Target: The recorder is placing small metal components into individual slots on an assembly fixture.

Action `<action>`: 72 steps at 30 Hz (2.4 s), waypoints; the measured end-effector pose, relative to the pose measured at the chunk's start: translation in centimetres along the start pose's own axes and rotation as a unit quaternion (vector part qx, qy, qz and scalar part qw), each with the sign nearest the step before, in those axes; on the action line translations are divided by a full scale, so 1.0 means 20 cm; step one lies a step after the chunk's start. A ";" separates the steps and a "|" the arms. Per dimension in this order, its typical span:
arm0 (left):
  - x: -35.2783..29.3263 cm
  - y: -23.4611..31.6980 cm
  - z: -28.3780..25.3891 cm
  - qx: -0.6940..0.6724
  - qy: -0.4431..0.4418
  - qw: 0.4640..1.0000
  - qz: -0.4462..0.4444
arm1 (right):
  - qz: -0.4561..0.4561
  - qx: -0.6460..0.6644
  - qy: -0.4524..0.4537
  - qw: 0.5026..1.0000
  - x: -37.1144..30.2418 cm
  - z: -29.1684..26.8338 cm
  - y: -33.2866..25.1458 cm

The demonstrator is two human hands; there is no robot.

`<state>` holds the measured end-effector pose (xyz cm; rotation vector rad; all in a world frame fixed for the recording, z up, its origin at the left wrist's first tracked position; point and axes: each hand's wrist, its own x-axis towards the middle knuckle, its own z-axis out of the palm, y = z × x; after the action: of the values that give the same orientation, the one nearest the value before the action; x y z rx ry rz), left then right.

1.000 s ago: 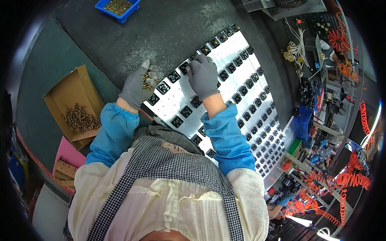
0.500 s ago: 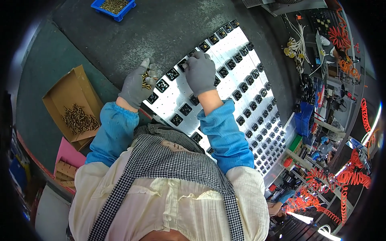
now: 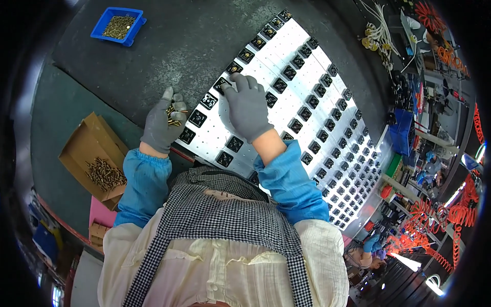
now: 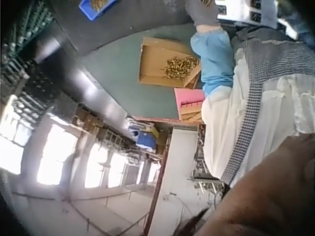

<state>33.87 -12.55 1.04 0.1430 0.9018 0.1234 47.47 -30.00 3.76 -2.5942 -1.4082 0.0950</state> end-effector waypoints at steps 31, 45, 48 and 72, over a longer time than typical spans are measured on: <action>-0.15 0.07 -0.07 -0.015 -0.084 0.996 0.022 | -0.016 0.136 0.030 0.990 0.04 -0.01 -0.11; -0.15 -0.03 -0.07 0.020 -0.074 0.997 -0.017 | -0.002 0.039 0.033 0.999 0.04 0.07 -0.17; -0.17 -0.03 -0.08 -0.029 -0.084 0.995 -0.036 | 0.021 0.017 0.011 1.000 0.06 0.07 -0.20; -0.32 -0.12 -0.40 -0.110 -0.129 0.985 -0.026 | -0.033 0.189 0.028 0.981 -0.09 -0.08 -0.26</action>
<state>23.68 -15.47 0.68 -0.0699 0.6286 0.1504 42.51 -28.91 6.29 -2.2222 -1.3069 0.2520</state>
